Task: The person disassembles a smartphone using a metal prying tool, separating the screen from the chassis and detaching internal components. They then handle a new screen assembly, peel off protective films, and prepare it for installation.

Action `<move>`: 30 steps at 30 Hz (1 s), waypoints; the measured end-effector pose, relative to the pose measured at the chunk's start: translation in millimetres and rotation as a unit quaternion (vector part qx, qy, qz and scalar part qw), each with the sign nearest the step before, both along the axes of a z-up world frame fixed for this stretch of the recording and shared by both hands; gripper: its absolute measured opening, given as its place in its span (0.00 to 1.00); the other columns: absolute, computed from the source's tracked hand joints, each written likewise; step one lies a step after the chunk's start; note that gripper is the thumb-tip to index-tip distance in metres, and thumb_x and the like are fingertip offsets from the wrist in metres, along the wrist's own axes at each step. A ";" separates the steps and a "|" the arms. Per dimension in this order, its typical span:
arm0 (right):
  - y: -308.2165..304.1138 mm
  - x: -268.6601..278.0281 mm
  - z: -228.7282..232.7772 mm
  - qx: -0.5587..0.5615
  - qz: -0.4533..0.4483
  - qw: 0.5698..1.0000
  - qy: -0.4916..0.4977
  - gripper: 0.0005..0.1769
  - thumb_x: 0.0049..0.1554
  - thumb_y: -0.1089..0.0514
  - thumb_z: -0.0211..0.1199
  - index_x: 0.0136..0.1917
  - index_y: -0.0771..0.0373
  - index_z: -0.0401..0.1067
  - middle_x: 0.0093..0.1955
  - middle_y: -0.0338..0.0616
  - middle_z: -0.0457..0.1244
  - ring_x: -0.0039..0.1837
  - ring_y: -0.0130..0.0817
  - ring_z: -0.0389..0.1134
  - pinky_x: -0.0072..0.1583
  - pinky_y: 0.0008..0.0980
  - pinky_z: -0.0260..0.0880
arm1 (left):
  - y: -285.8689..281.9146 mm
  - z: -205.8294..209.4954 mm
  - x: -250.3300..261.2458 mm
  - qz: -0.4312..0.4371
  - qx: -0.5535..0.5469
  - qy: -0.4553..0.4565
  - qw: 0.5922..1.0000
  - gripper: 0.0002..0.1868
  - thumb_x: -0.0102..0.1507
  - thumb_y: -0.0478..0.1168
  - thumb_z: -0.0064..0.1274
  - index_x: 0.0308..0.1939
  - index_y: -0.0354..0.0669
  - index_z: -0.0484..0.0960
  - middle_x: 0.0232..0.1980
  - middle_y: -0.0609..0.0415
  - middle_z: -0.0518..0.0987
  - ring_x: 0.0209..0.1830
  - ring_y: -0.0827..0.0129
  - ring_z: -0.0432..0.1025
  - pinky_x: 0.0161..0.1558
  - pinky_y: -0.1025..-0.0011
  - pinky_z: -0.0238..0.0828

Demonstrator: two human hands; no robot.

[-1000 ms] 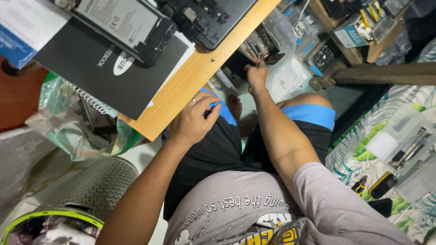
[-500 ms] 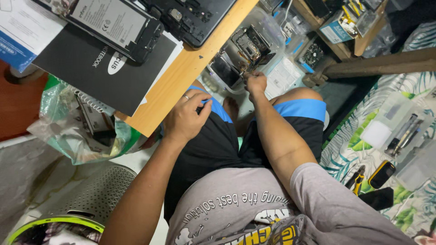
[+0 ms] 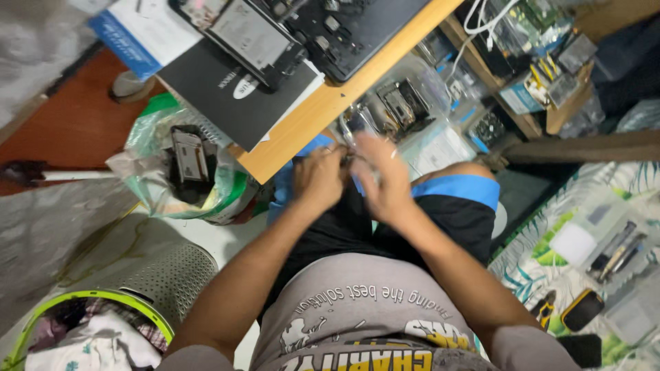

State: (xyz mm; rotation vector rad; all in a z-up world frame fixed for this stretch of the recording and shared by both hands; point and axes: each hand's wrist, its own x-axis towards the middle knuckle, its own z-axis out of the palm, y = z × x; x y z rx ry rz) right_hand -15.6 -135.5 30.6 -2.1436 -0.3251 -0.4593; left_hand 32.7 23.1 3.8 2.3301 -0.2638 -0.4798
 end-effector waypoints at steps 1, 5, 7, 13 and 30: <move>7.6 -4.6 17.9 -0.030 0.052 0.998 -0.014 0.23 0.58 0.63 0.63 0.65 0.71 0.68 0.66 0.60 0.64 0.69 0.56 0.65 0.71 0.48 0.60 | -11.3 -1.0 -3.9 0.064 -0.023 0.148 0.987 0.17 0.62 0.49 0.55 0.52 0.49 0.80 0.55 0.51 0.79 0.56 0.53 0.72 0.56 0.56 0.67; 6.3 -8.1 23.1 -0.034 0.178 0.983 -0.025 0.26 0.54 0.52 0.59 0.64 0.66 0.69 0.65 0.54 0.64 0.71 0.53 0.63 0.76 0.55 0.48 | -56.3 10.3 -49.8 0.197 -0.532 0.367 0.738 0.23 0.66 0.52 0.52 0.62 0.49 0.72 0.65 0.50 0.71 0.66 0.54 0.65 0.66 0.58 0.59; -7.2 -5.3 -1.2 0.004 0.130 0.991 0.027 0.29 0.59 0.45 0.54 0.67 0.63 0.68 0.66 0.51 0.65 0.72 0.49 0.64 0.77 0.52 0.52 | -59.1 24.5 -66.9 0.219 -0.604 0.343 0.685 0.27 0.68 0.53 0.51 0.68 0.48 0.68 0.70 0.49 0.67 0.72 0.55 0.61 0.71 0.60 0.55; -30.5 10.2 -46.1 0.494 -0.015 0.807 0.324 0.54 0.61 0.19 0.37 0.77 0.66 0.61 0.76 0.54 0.60 0.77 0.49 0.59 0.75 0.48 0.53 | -42.1 63.6 -76.2 -0.231 -0.413 -0.113 0.874 0.35 0.75 0.58 0.48 0.81 0.47 0.59 0.82 0.46 0.59 0.84 0.53 0.54 0.84 0.61 0.47; 1.8 -56.8 17.2 0.016 0.388 0.891 0.236 0.12 0.57 0.56 0.71 0.51 0.65 0.78 0.55 0.48 0.71 0.61 0.42 0.71 0.69 0.43 0.62 | 42.0 -13.8 -28.1 0.001 -0.186 -0.127 0.974 0.16 0.72 0.44 0.43 0.57 0.41 0.80 0.45 0.51 0.86 0.52 0.55 0.79 0.76 0.48 0.57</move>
